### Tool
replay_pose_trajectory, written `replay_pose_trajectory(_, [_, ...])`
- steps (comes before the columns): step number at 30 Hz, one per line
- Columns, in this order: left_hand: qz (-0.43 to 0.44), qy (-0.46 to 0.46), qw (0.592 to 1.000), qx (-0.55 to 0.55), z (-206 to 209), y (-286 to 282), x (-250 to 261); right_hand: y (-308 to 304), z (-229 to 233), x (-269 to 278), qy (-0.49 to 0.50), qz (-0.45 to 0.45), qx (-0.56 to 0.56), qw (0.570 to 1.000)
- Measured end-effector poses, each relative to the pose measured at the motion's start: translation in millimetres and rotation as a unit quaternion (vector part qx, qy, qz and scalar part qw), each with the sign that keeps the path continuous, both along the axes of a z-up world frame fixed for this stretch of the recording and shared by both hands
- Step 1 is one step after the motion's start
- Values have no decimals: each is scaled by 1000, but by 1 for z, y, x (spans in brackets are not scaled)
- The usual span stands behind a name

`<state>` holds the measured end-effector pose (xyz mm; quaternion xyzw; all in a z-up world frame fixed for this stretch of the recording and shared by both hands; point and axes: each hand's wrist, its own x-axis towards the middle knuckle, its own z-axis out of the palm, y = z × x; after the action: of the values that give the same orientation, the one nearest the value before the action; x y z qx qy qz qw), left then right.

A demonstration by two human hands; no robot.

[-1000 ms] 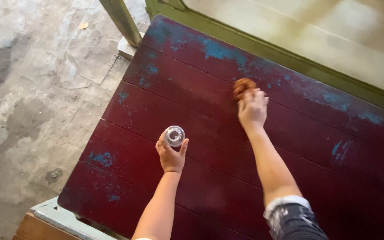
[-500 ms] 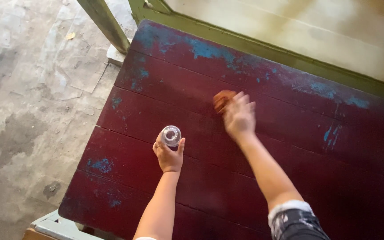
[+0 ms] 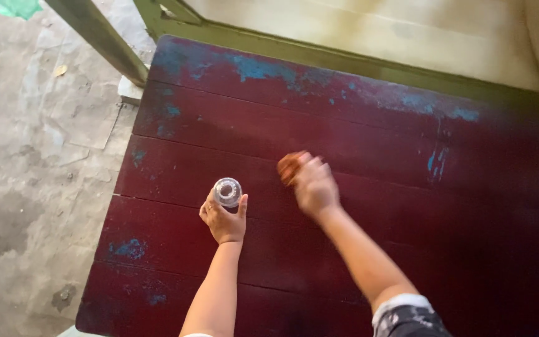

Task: The person wipes a maroon wooden table with a brown cloth while holding a clear bottle. They repeatedly rub the surface in circular and back-and-forth motions across different areas of the tabletop.

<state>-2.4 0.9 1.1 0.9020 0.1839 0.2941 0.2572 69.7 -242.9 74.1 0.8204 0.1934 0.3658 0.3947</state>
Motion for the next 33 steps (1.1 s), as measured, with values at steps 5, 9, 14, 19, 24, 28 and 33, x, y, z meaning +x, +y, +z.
replay_pose_trajectory(5, [-10,-15,1000,21,10,-1,2,-109,-84,73,89,-81,382,916])
replay_pose_trajectory(9, [-10,18,1000,20,16,-1,-1,-38,-84,56,13,-273,-9,962])
replay_pose_trajectory(14, [-4,23,1000,19,2,-1,1,5,-57,-32,180,131,352,909])
replay_pose_trajectory(19, [0,28,999,31,5,2,-1,-93,-86,16,125,55,231,963])
replay_pose_trajectory(24, [7,-23,993,115,-2,2,1,-162,-161,86,-74,-102,403,907])
replay_pose_trajectory(28, [5,-19,991,130,-2,2,1,-52,-50,1,167,-50,283,943])
replay_pose_trajectory(33, [4,-60,990,130,-11,4,-3,-94,-64,-70,253,172,408,860])
